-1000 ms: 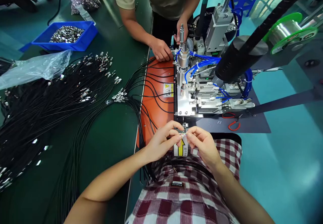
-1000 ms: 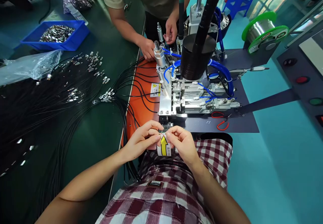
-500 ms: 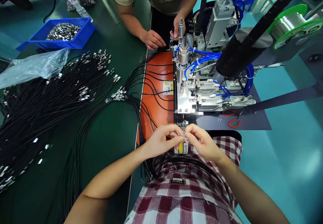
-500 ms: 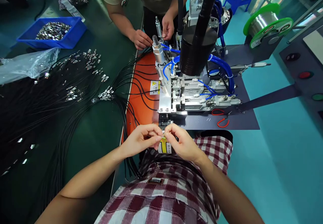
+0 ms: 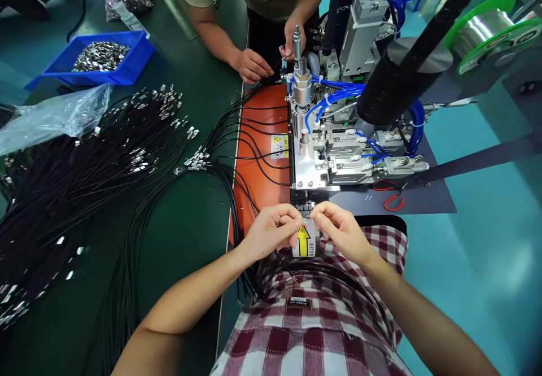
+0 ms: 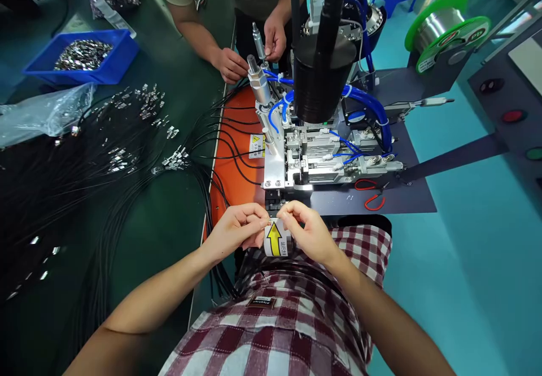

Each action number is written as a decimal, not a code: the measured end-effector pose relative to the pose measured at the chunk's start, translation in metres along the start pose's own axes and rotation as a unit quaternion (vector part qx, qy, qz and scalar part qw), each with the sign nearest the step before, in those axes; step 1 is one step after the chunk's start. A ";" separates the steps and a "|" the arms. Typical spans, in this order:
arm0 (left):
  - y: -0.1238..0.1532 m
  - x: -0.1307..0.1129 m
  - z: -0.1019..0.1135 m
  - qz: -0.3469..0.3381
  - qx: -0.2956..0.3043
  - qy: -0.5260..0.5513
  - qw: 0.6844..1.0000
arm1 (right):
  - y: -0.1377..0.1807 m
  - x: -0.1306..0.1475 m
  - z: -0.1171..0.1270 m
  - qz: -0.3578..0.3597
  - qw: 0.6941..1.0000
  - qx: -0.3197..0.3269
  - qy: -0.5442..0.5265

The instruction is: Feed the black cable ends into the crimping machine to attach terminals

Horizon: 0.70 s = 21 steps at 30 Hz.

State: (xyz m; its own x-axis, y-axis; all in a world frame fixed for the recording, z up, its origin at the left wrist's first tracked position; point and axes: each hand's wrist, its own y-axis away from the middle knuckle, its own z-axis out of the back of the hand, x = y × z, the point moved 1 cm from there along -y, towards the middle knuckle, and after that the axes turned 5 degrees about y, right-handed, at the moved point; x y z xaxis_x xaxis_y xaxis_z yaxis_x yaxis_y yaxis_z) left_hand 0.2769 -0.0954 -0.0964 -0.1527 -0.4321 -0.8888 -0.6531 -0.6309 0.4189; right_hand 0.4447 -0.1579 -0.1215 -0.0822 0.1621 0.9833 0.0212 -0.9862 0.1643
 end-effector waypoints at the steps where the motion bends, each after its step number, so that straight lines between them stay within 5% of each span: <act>1: 0.000 0.000 0.000 -0.004 -0.003 0.010 1.000 | 0.003 -0.001 -0.002 -0.010 1.000 -0.016 -0.005; 12: -0.001 0.004 -0.006 -0.050 -0.081 0.055 0.994 | 0.012 -0.002 -0.036 -0.047 0.993 -0.112 -0.001; 21: -0.001 0.003 -0.005 -0.021 -0.084 0.069 0.994 | 0.007 0.002 -0.016 -0.075 0.990 -0.088 -0.082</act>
State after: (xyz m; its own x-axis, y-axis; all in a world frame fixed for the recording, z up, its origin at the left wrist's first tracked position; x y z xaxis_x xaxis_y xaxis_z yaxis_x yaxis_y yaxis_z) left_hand 0.2810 -0.0993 -0.0985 -0.0178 -0.4798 -0.8772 -0.5219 -0.7439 0.4174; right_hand 0.4291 -0.1652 -0.1199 0.0918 0.2959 0.9508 -0.1534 -0.9392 0.3071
